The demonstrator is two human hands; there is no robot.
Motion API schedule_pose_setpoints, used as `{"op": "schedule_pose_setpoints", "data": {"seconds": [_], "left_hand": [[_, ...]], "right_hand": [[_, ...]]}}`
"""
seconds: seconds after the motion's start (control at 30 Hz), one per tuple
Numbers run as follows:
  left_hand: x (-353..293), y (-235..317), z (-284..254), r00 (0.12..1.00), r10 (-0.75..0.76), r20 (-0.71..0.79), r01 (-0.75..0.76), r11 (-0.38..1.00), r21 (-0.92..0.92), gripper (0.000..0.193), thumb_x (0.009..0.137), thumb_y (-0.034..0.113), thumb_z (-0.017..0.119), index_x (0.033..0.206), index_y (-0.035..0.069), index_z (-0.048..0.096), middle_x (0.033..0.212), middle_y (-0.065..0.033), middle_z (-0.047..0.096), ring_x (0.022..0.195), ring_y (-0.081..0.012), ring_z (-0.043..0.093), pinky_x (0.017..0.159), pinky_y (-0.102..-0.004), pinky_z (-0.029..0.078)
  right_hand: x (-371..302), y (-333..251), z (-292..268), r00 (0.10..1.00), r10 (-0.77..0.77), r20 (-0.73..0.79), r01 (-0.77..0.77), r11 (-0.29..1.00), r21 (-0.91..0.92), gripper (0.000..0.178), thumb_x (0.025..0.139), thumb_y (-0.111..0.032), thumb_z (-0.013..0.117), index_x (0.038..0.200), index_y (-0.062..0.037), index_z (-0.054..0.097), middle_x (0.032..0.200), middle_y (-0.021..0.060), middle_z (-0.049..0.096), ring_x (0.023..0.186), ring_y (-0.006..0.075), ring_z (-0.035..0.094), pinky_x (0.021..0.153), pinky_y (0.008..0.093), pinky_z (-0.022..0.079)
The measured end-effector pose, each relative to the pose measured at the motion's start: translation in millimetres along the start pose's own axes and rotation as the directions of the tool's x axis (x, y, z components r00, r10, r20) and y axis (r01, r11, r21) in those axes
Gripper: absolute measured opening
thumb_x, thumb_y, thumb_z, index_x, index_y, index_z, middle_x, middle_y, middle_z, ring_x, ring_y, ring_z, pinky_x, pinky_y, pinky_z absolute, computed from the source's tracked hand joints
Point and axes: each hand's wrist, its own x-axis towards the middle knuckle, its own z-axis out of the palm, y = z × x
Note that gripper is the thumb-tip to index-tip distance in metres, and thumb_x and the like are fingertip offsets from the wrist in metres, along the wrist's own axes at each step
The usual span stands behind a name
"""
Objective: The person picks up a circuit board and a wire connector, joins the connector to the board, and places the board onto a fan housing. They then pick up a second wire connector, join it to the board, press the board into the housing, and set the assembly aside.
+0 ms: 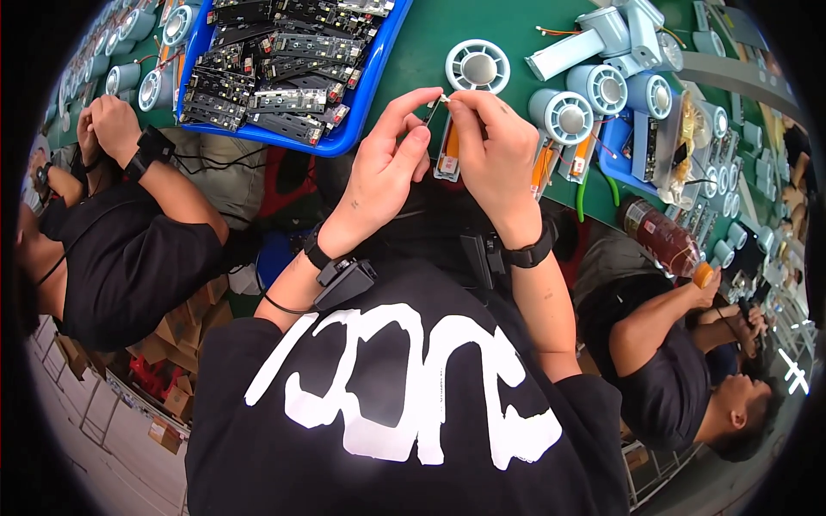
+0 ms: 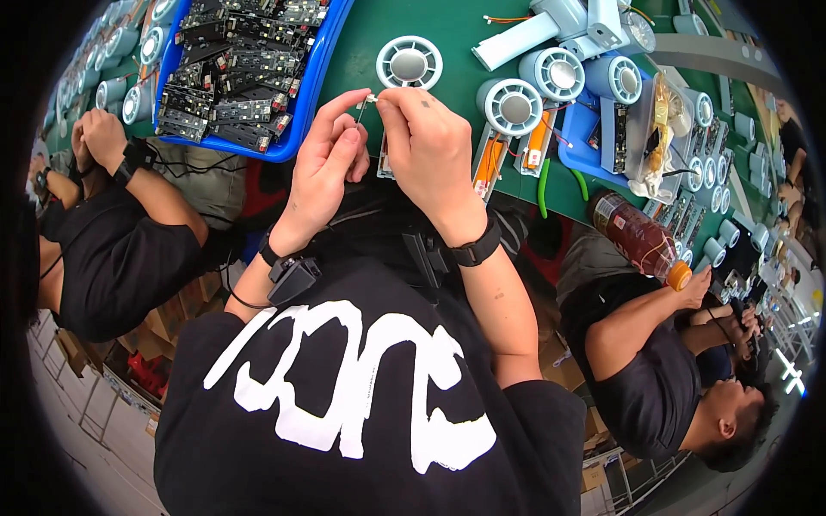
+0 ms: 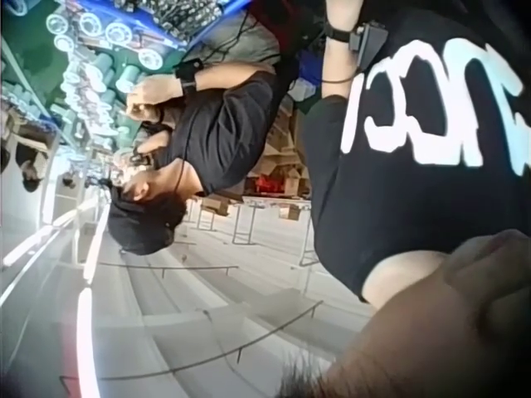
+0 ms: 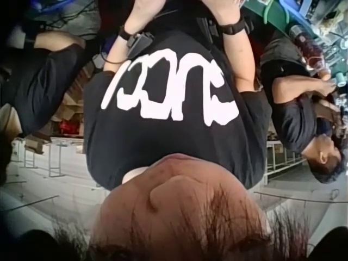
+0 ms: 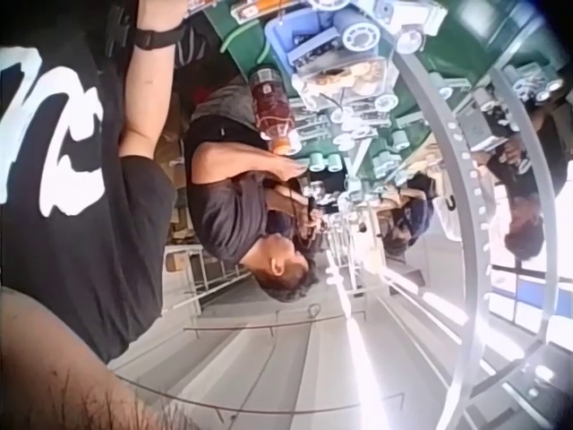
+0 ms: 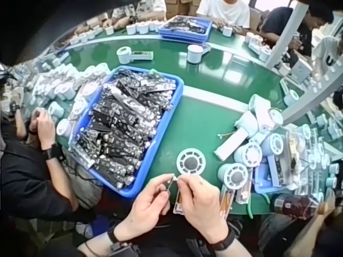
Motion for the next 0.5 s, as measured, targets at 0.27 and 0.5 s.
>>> {"op": "schedule_pose_setpoints", "data": {"seconds": [0.27, 0.5], "left_hand": [[3, 0, -7, 0.999, -0.014, 0.031, 0.012, 0.998, 0.063, 0.039, 0.107, 0.011, 0.047, 0.146, 0.01, 0.051, 0.082, 0.0005, 0.048, 0.064, -0.0061, 0.048, 0.059, -0.0221, 0.041], [6, 0, -14, 0.994, -0.005, 0.111, -0.003, 0.997, 0.074, 0.041, 0.109, 0.015, 0.044, 0.15, 0.008, 0.047, 0.082, -0.0005, 0.045, 0.061, -0.0078, 0.044, 0.056, -0.0206, 0.035]], "right_hand": [[1, 6, 1, 0.992, -0.122, 0.033, 0.125, 0.985, -0.121, 0.007, 0.091, -0.002, 0.069, 0.097, 0.0018, 0.068, 0.085, 0.0139, 0.071, 0.07, 0.0259, 0.07, 0.062, 0.0313, 0.053], [4, 8, -7, 0.997, -0.028, 0.075, 0.029, 1.0, -0.011, 0.007, 0.09, -0.004, 0.073, 0.095, 0.001, 0.071, 0.082, 0.0115, 0.073, 0.068, 0.02, 0.07, 0.06, 0.0289, 0.053]]}}
